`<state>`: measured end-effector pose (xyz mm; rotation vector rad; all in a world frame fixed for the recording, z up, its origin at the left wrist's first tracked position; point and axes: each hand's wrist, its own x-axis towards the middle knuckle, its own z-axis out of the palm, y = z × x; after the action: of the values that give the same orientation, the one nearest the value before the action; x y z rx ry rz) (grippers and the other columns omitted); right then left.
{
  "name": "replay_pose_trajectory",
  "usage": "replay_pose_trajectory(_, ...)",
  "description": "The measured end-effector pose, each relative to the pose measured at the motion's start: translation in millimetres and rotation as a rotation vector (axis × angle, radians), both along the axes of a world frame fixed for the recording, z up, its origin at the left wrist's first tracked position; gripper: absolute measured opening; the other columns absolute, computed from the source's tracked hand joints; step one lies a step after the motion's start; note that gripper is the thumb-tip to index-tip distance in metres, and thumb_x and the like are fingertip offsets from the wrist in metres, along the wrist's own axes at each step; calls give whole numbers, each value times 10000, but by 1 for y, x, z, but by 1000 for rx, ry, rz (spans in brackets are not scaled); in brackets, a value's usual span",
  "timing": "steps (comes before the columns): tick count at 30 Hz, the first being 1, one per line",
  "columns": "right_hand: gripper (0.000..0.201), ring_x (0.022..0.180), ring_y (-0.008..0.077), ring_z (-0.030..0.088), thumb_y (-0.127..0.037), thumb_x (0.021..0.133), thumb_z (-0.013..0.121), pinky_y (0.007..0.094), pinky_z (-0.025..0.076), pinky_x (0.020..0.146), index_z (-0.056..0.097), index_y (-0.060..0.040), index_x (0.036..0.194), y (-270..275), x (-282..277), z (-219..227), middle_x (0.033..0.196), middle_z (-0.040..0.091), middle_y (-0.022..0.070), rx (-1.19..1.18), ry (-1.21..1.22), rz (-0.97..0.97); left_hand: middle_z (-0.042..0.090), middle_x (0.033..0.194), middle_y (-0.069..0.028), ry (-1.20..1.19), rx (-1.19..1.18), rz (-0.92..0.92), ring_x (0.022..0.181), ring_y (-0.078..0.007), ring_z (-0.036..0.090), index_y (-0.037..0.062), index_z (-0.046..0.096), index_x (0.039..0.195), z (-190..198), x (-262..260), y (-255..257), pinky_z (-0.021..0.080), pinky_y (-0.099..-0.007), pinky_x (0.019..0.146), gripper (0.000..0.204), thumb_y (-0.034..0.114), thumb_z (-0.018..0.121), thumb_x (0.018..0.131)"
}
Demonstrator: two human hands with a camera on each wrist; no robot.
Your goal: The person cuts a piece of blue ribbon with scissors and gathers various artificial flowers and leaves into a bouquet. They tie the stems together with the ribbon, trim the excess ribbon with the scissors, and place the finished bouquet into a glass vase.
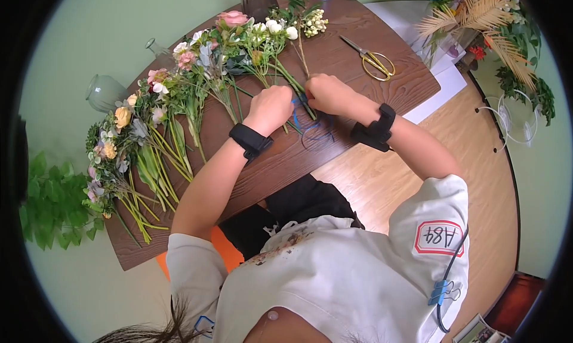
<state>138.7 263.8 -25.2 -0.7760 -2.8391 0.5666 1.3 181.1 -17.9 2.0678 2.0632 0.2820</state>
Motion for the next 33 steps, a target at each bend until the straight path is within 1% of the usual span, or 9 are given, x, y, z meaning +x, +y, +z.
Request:
replay_pose_trajectory(5,167,750,328,533,-55,620,579,381,424,643,531,-5,771,-6,-3,0,750,546,149,18,41,0,577,725,-210,-84,45,5,698,-356,572,-38,562,696,0,2,-2,466,-418,618,129,86,529,687)
replay_pose_trajectory(8,217,787,335,530,-58,620,581,384,424,657,517,-8,820,-10,-4,7,767,542,152,-72,78,-116,574,724,-218,-90,58,8,697,-360,569,-45,562,701,-1,1,-2,464,-420,623,136,86,528,686)
replay_pose_trajectory(16,281,826,326,522,-16,636,587,377,422,690,559,-13,915,-8,1,1,809,533,130,24,112,53,576,724,-209,-116,115,-13,688,-341,572,-40,575,720,-8,0,2,466,-403,622,130,57,491,697)
replay_pose_trajectory(20,202,801,323,529,-19,635,591,371,427,680,593,-4,837,-4,-1,-3,800,550,138,28,168,41,551,653,-229,-155,149,-51,637,-357,556,-56,548,683,-10,2,3,447,-415,607,133,68,502,703)
replay_pose_trajectory(24,151,683,324,545,-26,621,592,367,439,629,612,-7,769,-2,2,3,682,566,151,45,140,21,546,644,-231,-165,200,-47,626,-358,552,-50,542,664,-11,5,3,442,-418,602,136,74,502,703)
replay_pose_trajectory(28,129,616,305,563,-78,641,574,356,457,579,630,-38,750,1,6,20,648,570,158,125,46,20,565,688,-216,-241,130,-21,669,-358,561,-40,532,724,5,1,-2,448,-422,618,191,151,543,718)
replay_pose_trajectory(30,145,594,284,565,-67,634,566,335,453,560,631,-35,760,19,8,42,644,576,150,143,-77,-1,569,742,-223,-271,147,2,715,-373,559,-33,498,775,18,-7,-9,447,-438,641,261,212,572,725)
replay_pose_trajectory(31,163,572,262,567,-55,628,558,313,449,541,633,-32,771,35,9,53,639,581,141,153,-201,-18,563,610,-161,-233,230,24,627,-316,564,-14,532,838,25,-12,-15,435,-388,583,279,236,578,725)
replay_pose_trajectory(33,159,541,188,572,-103,642,564,285,449,520,633,-28,764,90,25,71,628,601,112,134,117,131,547,569,-128,-266,307,20,510,-256,537,-10,518,892,46,-27,-34,407,-330,484,265,205,571,747)
